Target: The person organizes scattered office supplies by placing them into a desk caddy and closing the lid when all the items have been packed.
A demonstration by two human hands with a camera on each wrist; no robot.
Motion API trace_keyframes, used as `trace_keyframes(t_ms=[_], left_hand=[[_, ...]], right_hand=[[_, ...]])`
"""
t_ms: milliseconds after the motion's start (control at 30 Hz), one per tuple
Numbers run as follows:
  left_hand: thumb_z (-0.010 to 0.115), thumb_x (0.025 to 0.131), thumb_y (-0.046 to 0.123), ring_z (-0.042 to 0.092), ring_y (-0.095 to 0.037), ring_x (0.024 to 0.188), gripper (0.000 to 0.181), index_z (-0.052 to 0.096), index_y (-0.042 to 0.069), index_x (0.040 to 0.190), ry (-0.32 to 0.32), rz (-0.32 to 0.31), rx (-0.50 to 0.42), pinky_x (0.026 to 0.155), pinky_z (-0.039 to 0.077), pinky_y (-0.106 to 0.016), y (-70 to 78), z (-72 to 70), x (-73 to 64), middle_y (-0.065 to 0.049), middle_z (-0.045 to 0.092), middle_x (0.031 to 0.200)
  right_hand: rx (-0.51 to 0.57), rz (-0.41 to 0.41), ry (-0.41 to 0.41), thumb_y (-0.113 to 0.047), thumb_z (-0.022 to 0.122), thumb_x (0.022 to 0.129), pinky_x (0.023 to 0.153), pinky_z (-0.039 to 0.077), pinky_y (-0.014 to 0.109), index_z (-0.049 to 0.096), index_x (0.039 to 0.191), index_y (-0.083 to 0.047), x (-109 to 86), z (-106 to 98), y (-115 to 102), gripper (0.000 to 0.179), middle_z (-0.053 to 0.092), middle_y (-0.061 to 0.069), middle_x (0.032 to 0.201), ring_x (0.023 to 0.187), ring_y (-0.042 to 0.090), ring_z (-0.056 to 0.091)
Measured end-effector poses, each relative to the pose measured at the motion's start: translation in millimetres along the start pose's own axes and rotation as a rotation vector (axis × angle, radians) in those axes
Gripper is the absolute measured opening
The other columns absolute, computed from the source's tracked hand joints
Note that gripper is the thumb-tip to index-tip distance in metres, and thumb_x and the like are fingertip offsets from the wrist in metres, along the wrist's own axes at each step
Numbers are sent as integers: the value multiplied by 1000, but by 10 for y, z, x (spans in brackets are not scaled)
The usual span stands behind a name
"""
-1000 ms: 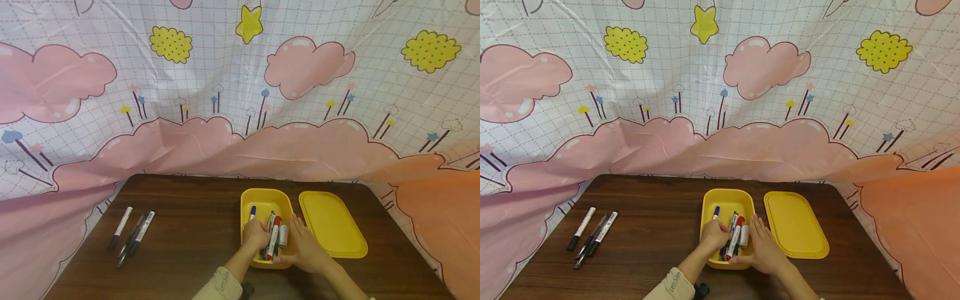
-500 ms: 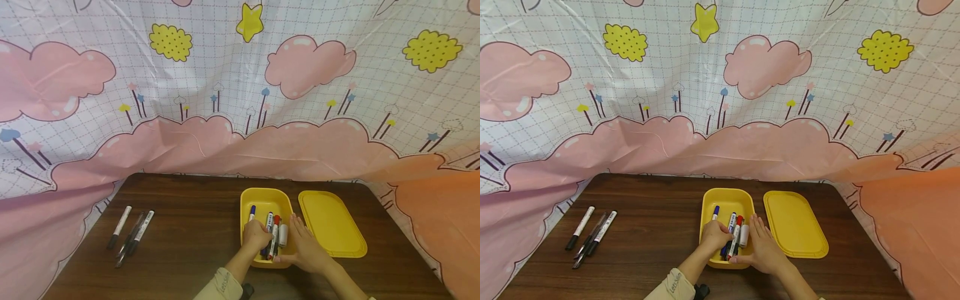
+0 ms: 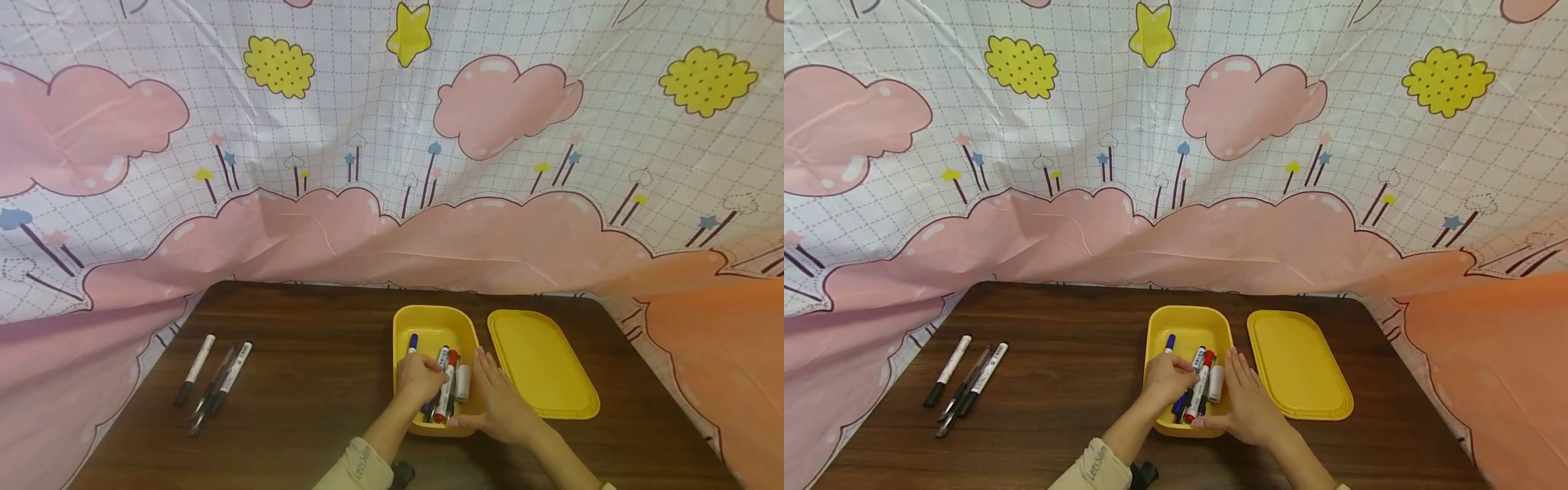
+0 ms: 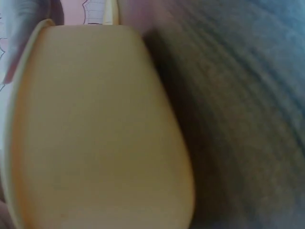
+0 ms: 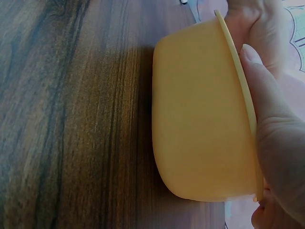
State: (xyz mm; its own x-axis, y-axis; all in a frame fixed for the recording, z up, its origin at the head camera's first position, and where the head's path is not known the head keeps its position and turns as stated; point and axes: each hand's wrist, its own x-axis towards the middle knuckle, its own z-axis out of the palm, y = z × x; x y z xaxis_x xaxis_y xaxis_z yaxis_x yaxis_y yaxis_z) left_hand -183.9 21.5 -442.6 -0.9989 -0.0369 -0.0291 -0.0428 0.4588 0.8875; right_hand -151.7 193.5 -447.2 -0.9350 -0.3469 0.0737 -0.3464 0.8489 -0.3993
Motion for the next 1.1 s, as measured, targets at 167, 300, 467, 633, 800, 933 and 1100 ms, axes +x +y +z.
trace_keyframes(t_ms=[167,300,467,633,800,933,1100], left_hand=[[82,74,14,57,-8,64,10,74,8,75,-15,19,-21,57,50,-22,67,-95,9,1,68,71],[80,75,13,58,-7,64,8,74,8,77,-20,46,-52,57,50,-20,134,-181,15,1,69,71],[77,76,13,60,-6,64,6,73,10,78,-13,72,-73,59,50,-20,259,-309,-17,2,70,72],[77,76,16,59,-5,61,7,73,11,79,4,81,-83,58,48,-20,366,-411,-57,3,70,70],[78,78,20,60,-6,66,12,74,11,85,6,83,-91,61,49,-21,392,-490,-53,2,70,75],[79,78,23,62,-9,69,18,74,9,90,21,90,-89,63,51,-24,329,-582,-39,0,71,77],[77,79,20,64,-11,72,19,74,8,93,67,78,-84,63,52,-24,218,-752,-2,-2,72,80]], right_hand=[[-12,-10,11,-67,73,67,113,21,65,15,150,10,-7,-31,-27,127,13,32,157,144,51,16],[-22,-12,15,-68,73,67,113,21,64,16,149,10,-9,-41,-31,127,15,33,156,144,51,17],[-11,-4,12,-67,74,66,113,20,64,15,150,10,-16,-33,-35,128,15,32,157,144,50,15],[3,13,3,-68,74,67,115,18,63,14,151,9,-21,-27,-38,128,12,30,158,145,49,13],[4,3,18,-67,74,66,114,19,64,15,150,10,-32,-28,-32,128,14,31,157,145,49,15],[-2,1,18,-70,72,66,114,19,63,17,149,10,-43,-27,-22,128,15,30,157,145,49,15],[3,-7,15,-72,71,67,114,19,63,17,149,10,-39,-30,3,128,15,29,158,146,48,14]])
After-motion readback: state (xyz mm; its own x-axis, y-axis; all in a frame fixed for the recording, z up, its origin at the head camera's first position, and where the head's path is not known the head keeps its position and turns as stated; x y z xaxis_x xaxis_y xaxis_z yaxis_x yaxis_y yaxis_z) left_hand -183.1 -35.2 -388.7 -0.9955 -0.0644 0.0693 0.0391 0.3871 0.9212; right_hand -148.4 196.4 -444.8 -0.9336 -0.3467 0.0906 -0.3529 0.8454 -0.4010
